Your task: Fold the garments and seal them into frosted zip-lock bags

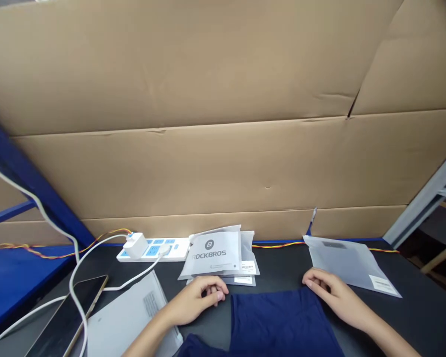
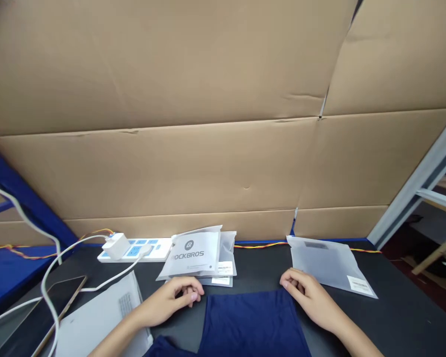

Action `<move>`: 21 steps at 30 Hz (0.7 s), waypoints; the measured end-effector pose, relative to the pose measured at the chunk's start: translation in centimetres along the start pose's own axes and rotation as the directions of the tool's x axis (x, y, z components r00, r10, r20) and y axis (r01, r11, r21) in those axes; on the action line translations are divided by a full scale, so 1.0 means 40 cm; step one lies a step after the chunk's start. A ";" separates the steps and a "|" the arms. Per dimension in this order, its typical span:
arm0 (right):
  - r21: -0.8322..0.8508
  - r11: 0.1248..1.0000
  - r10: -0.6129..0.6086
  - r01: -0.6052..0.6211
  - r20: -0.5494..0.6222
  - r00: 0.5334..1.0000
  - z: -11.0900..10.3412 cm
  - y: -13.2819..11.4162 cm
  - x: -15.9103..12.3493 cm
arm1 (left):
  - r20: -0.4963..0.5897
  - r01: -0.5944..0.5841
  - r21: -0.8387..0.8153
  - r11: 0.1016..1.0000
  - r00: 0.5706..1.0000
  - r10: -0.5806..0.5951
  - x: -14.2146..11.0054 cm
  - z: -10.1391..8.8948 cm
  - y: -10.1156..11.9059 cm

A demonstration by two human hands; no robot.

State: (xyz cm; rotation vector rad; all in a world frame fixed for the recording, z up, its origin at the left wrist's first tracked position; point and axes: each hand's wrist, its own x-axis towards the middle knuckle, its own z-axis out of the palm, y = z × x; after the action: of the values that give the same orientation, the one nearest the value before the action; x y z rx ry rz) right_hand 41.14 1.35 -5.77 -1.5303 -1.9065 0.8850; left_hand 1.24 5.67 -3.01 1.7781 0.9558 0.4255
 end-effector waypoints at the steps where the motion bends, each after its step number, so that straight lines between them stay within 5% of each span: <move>1: 0.001 1.000 0.002 -0.002 0.001 1.000 -0.001 0.000 0.000 | -0.003 0.003 0.002 1.000 1.000 -0.003 0.000 0.001 0.000; 21: -0.022 1.000 -0.021 0.021 -0.025 0.999 -0.005 0.000 0.000 | -0.026 0.010 0.056 0.998 1.000 -0.009 0.002 0.006 0.000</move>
State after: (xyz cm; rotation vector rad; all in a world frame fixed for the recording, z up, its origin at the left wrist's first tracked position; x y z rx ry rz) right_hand 41.28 1.38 -5.65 -1.5243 -1.9164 0.8345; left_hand 1.45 5.59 -3.12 1.8215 1.0022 0.4197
